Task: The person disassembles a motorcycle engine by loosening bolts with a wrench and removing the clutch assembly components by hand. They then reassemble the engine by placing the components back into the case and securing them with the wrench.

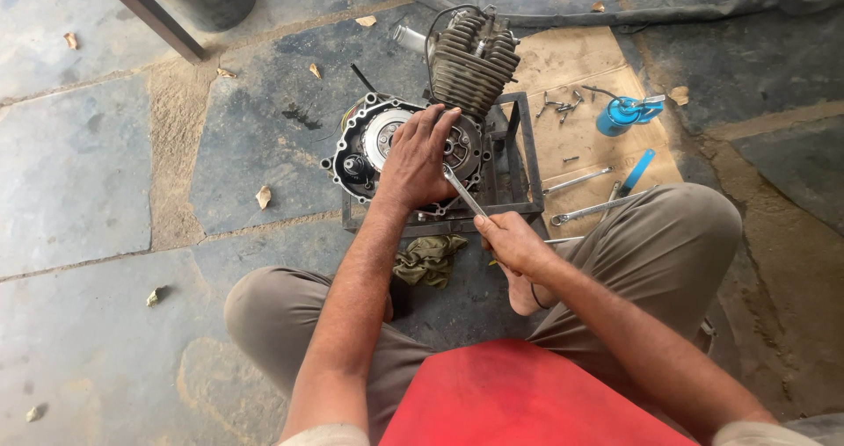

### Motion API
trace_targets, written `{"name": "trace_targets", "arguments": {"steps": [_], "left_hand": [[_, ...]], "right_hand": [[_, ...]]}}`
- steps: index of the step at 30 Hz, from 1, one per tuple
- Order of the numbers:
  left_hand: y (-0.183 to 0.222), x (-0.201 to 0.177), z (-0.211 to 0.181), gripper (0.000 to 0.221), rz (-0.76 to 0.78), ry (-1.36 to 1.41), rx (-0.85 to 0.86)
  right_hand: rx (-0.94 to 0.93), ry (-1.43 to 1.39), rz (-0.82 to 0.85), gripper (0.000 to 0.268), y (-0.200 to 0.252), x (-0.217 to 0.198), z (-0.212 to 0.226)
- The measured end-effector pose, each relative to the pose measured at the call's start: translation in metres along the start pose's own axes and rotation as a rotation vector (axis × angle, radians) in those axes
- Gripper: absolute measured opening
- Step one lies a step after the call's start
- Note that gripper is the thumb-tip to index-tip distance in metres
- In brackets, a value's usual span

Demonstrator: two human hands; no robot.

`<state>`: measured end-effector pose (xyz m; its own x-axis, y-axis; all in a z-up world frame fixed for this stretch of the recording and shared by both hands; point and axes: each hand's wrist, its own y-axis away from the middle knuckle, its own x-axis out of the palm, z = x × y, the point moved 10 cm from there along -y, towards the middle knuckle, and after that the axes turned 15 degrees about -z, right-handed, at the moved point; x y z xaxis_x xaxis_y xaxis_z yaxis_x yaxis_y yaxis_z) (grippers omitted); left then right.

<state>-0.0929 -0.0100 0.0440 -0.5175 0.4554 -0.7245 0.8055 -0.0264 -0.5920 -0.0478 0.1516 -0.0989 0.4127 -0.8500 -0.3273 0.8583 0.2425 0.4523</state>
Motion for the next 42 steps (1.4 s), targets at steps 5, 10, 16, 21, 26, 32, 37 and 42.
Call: {"name": "trace_targets", "arguments": {"steps": [5, 10, 16, 21, 26, 32, 37, 42], "left_hand": [[0.001, 0.002, 0.002, 0.114, 0.013, -0.018, 0.001], [0.002, 0.000, -0.001, 0.111, -0.006, -0.013, 0.021], [0.002, -0.004, -0.005, 0.108, -0.056, 0.015, 0.059], [0.000, -0.009, -0.009, 0.109, -0.067, 0.062, 0.052], [-0.001, -0.005, -0.007, 0.106, -0.064, 0.097, 0.048], [-0.003, 0.001, -0.015, 0.103, -0.062, 0.047, 0.051], [-0.007, 0.002, -0.012, 0.104, -0.036, -0.034, 0.001], [-0.005, 0.003, -0.011, 0.104, -0.010, -0.083, -0.016]], "right_hand": [[-0.008, -0.053, -0.026, 0.053, 0.001, 0.009, -0.008], [0.037, -0.101, -0.043, 0.052, 0.010, 0.016, -0.006], [0.094, -0.092, -0.088, 0.050, 0.017, 0.013, -0.007], [0.070, -0.030, -0.175, 0.049, 0.018, 0.006, -0.005], [0.047, -0.105, -0.182, 0.045, -0.004, 0.022, -0.031], [-0.009, -0.168, -0.197, 0.048, -0.004, 0.026, -0.028], [0.007, -0.128, -0.165, 0.046, -0.005, 0.025, -0.024], [0.030, -0.114, -0.122, 0.044, 0.023, 0.015, 0.009]]}}
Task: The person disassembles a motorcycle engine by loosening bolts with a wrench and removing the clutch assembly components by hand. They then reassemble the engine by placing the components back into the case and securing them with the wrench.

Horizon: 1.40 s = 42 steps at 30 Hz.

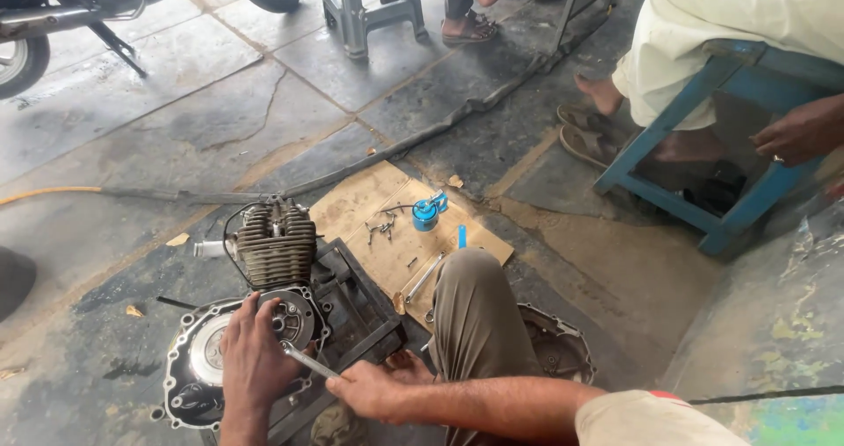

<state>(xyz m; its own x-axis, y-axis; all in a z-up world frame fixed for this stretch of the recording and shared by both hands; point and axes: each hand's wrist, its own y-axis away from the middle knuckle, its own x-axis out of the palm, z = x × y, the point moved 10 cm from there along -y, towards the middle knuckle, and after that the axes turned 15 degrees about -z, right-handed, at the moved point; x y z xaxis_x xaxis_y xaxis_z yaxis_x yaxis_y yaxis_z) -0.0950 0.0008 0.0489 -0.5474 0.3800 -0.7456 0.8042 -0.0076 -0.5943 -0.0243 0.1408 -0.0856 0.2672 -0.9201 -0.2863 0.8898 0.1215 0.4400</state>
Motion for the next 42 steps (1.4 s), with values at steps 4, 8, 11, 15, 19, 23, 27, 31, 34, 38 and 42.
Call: {"name": "trace_targets", "arguments": {"steps": [4, 8, 11, 15, 19, 23, 27, 31, 34, 38, 42], "left_hand": [[0.000, 0.002, 0.002, 0.103, 0.004, -0.020, -0.004], [0.003, 0.003, 0.002, 0.102, 0.012, -0.019, 0.000], [0.001, 0.005, 0.002, 0.103, 0.019, -0.029, 0.003], [0.001, 0.002, 0.002, 0.107, 0.049, -0.046, -0.008], [-0.002, -0.004, -0.003, 0.114, 0.053, -0.033, -0.016], [0.004, 0.005, 0.009, 0.123, 0.115, -0.081, -0.018], [0.017, 0.008, 0.021, 0.122, 0.121, -0.112, -0.014], [0.028, -0.001, 0.020, 0.119, 0.122, -0.143, -0.024], [0.035, -0.002, 0.014, 0.120, 0.241, -0.271, -0.064], [0.051, 0.002, 0.014, 0.125, 0.533, -0.485, -0.142], [0.065, 0.003, 0.009, 0.126, 0.800, -0.588, -0.156]], "right_hand": [[0.065, 0.009, 0.041, 0.041, -0.012, 0.012, -0.025], [-0.037, -0.055, 0.014, 0.046, -0.026, 0.026, -0.042], [-0.001, -0.033, 0.015, 0.046, -0.015, 0.016, -0.026], [0.078, -0.154, 0.121, 0.038, -0.013, 0.022, -0.033], [0.065, -0.193, 0.162, 0.038, -0.015, 0.022, -0.035], [0.011, -0.122, 0.195, 0.038, -0.003, 0.000, -0.010], [-0.175, 0.083, 0.203, 0.036, -0.005, -0.031, 0.024], [-0.483, 0.310, 0.069, 0.031, -0.020, -0.061, 0.074], [-0.731, 0.402, -0.137, 0.027, -0.021, -0.078, 0.107], [-0.826, 0.303, -0.377, 0.025, -0.029, -0.087, 0.102], [-0.873, 0.256, -0.413, 0.024, -0.014, -0.088, 0.111]]}}
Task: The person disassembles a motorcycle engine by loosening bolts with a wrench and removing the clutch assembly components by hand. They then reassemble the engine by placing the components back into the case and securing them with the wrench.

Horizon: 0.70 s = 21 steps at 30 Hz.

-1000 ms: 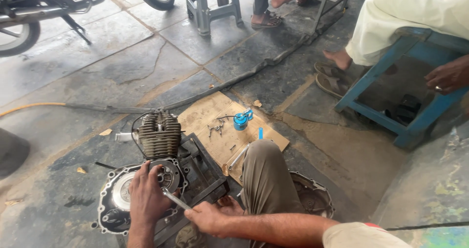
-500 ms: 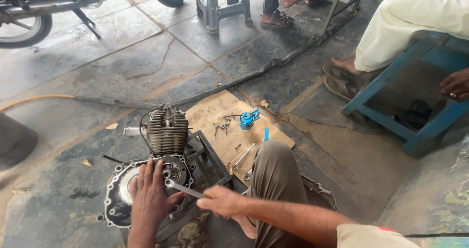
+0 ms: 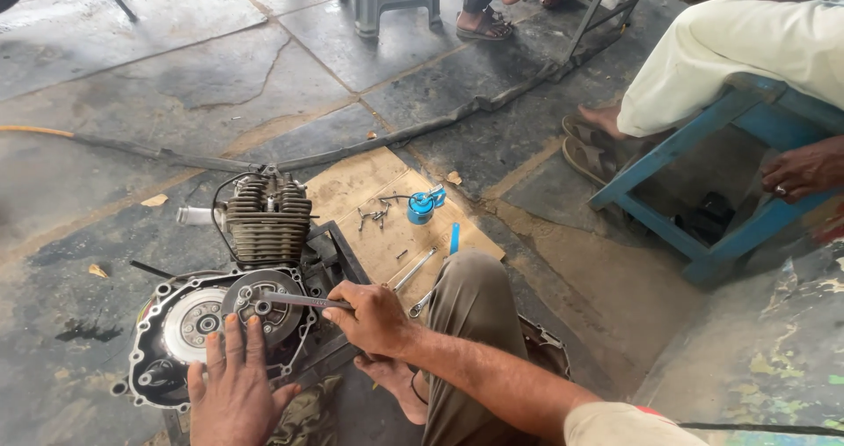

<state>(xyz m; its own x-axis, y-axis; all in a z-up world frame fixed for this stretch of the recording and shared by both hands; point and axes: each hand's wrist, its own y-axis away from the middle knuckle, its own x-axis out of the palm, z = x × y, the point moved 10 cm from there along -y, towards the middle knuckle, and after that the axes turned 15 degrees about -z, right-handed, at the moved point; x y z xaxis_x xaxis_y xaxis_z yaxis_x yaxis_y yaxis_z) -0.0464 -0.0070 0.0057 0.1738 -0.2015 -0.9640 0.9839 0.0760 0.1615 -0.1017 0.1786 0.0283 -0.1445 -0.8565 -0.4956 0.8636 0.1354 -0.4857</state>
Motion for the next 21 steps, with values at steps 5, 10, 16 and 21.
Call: {"name": "trace_targets", "arguments": {"steps": [5, 10, 16, 21], "left_hand": [[0.007, 0.004, -0.006, 0.128, 0.057, -0.015, 0.023], [0.009, 0.007, -0.006, 0.127, 0.053, 0.026, 0.012], [0.002, -0.003, -0.011, 0.127, -0.094, 0.057, 0.016], [0.013, -0.025, 0.000, 0.111, -0.366, 0.363, 0.042]], "right_hand": [[0.027, 0.083, 0.080, 0.023, 0.006, 0.020, -0.014], [0.005, 0.127, 0.155, 0.023, 0.012, 0.034, -0.017], [-0.031, 0.125, 0.102, 0.024, 0.004, 0.030, -0.028], [0.014, 0.159, 0.032, 0.022, 0.011, 0.040, -0.053]]}}
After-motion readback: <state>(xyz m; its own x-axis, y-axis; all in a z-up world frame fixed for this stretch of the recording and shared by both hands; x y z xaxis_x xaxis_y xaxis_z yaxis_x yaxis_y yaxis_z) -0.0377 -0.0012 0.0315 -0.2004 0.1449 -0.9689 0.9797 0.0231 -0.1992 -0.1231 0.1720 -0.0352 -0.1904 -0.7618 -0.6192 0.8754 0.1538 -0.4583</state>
